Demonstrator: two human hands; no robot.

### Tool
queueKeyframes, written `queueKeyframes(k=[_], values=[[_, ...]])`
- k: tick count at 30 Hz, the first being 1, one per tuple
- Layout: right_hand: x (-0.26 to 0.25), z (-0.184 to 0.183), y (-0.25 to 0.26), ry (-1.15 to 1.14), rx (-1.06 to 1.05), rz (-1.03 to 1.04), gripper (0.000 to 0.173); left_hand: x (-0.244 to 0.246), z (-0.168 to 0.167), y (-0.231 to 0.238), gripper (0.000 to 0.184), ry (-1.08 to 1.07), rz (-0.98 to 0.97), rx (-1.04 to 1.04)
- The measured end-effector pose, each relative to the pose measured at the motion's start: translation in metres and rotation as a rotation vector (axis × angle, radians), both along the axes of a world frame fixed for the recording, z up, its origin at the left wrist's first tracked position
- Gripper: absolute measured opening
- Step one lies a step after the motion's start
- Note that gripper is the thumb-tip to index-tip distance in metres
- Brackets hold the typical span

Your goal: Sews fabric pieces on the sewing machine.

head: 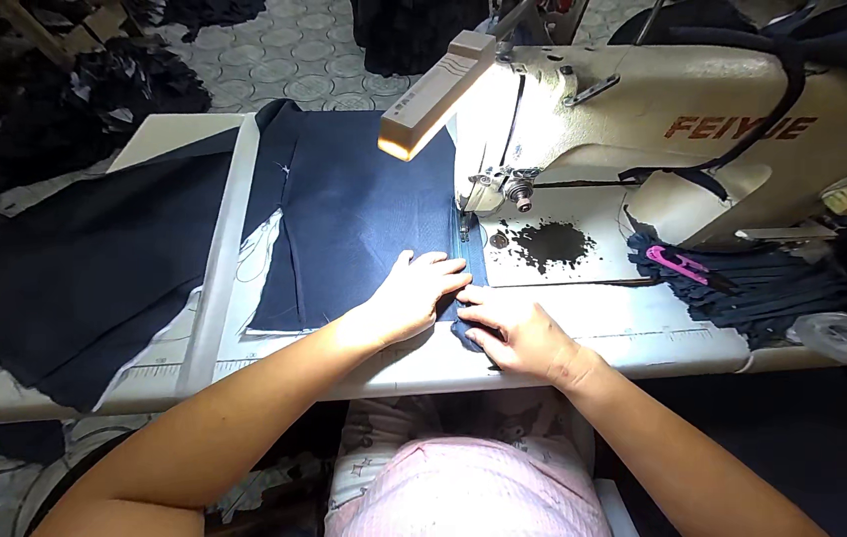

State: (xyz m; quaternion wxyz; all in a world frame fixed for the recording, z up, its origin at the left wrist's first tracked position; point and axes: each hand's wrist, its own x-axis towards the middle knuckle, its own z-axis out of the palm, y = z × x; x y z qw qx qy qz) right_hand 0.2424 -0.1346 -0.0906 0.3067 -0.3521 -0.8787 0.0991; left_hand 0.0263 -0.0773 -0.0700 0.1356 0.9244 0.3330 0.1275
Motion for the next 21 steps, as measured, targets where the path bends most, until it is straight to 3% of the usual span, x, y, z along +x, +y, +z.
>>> queueKeyframes(k=[4, 8, 21], values=[[0.002, 0.011, 0.016, -0.024, -0.097, -0.030, 0.030, 0.000, -0.003, 0.017, 0.057, -0.023, -0.024, 0.018], [0.009, 0.015, 0.019, -0.099, -0.198, -0.153, 0.062, -0.004, 0.000, 0.027, 0.062, -0.030, -0.070, -0.036], [0.027, 0.009, 0.028, -0.147, 0.028, 0.063, 0.039, -0.029, -0.004, 0.018, 0.059, -0.158, -0.266, -0.096]])
